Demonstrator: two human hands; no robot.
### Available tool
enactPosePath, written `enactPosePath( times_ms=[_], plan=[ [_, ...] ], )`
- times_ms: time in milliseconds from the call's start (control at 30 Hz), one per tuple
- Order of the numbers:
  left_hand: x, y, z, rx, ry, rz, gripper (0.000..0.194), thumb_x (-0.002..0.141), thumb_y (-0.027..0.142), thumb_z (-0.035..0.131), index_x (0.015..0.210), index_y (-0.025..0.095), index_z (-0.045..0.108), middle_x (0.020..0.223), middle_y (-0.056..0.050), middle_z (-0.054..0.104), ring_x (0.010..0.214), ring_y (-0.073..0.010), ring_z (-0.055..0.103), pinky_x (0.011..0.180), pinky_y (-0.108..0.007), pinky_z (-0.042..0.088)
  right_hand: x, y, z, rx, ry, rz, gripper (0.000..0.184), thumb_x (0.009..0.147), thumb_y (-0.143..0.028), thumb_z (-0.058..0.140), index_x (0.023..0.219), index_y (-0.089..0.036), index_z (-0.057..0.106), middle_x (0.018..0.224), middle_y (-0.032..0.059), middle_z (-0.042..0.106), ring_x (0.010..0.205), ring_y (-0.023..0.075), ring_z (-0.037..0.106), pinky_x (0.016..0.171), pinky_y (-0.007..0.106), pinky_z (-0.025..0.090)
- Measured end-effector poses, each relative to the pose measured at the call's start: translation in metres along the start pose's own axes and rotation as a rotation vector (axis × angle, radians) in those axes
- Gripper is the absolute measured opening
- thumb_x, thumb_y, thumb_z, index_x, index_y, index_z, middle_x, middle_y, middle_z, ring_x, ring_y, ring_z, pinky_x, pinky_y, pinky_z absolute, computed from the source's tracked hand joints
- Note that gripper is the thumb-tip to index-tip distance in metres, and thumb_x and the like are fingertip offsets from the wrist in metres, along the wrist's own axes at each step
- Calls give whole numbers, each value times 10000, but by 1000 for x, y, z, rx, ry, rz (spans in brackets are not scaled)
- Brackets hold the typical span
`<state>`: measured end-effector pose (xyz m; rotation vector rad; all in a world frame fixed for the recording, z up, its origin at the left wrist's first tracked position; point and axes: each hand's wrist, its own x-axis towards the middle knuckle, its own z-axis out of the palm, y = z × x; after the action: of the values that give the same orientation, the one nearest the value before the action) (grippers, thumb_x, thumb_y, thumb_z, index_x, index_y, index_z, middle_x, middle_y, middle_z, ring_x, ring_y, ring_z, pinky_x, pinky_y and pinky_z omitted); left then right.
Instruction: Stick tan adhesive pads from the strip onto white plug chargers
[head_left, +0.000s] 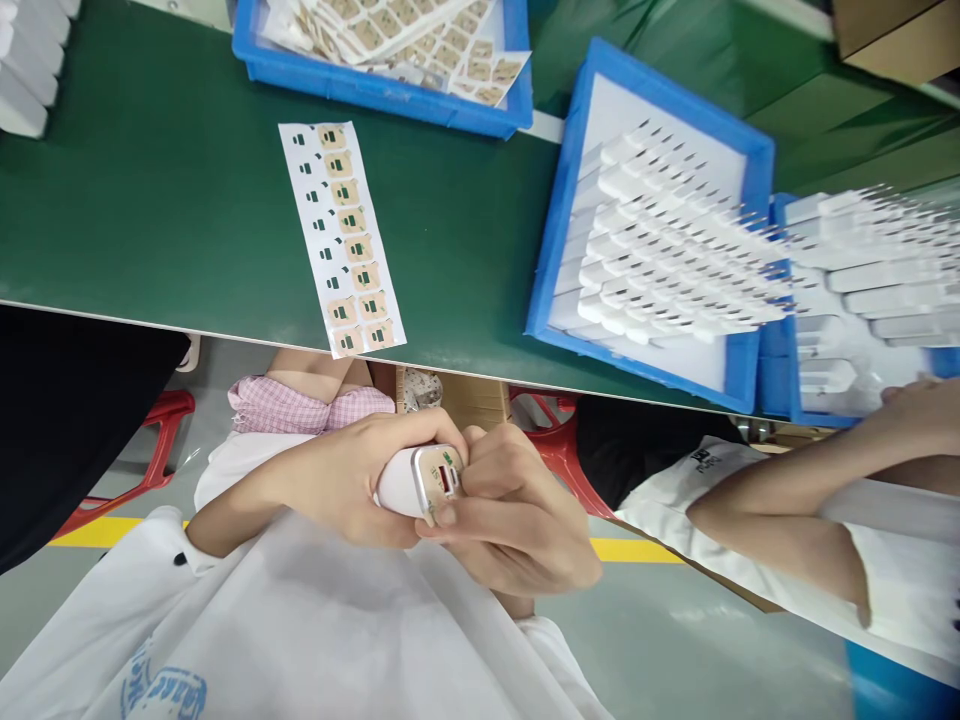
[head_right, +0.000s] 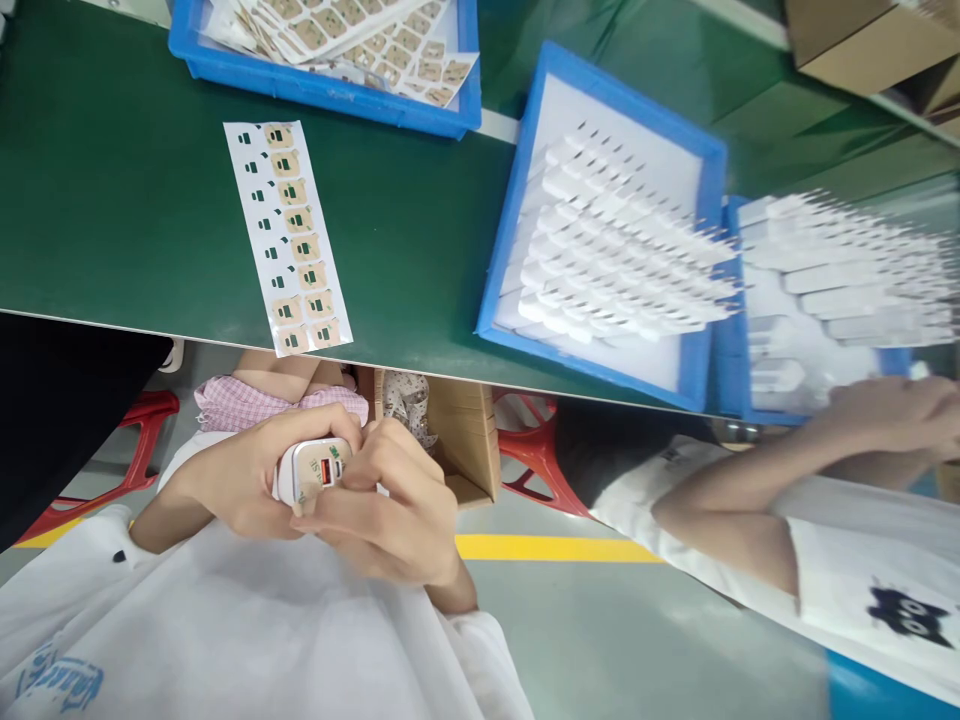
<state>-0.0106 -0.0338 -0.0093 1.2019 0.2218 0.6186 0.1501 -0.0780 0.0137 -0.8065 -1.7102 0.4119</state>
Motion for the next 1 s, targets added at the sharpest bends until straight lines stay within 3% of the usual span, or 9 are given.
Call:
enactPosePath(
  times_ms=[200,333,533,833,1000],
  plan=[
    [0,-3,0,47,52,-13,418,819,254,768,1096,250,455,921,19,563,733,-102,551,598,-211,420,0,3,1,-45,26,0,156,952,-151,672,805,-197,648,672,-20,484,614,123,474,540,272,435],
    [-3,-1,1,213,149,-75,455,825,277,753,1113,268,401,977,8,569,776,-126,577,630,-243,438,5,-1,-5,-184,18,-4,88,963,-186,680,874,-181,677,720,3,578,628,126,540,556,284,475],
    [-6,-2,4,502,318,115,392,863,216,711,1148,277,449,1081,-22,616,1010,-200,637,842,-340,492,6,-10,-11,-255,3,33,114,956,-103,628,877,-155,691,750,31,634,663,137,609,581,287,516],
    [-6,-6,5,515,281,154,400,885,206,704,1193,281,461,1142,-39,639,1060,-214,647,854,-334,498,-2,-11,-10,-288,57,118,86,951,-127,633,927,-195,679,771,22,644,658,149,570,560,308,468],
    [-5,-6,4,479,264,192,389,863,193,728,1154,277,484,1130,-35,640,1027,-195,649,819,-308,492,-2,-11,-14,-347,23,208,110,938,-118,638,901,-217,668,771,13,618,675,158,570,582,314,458]
  ],
)
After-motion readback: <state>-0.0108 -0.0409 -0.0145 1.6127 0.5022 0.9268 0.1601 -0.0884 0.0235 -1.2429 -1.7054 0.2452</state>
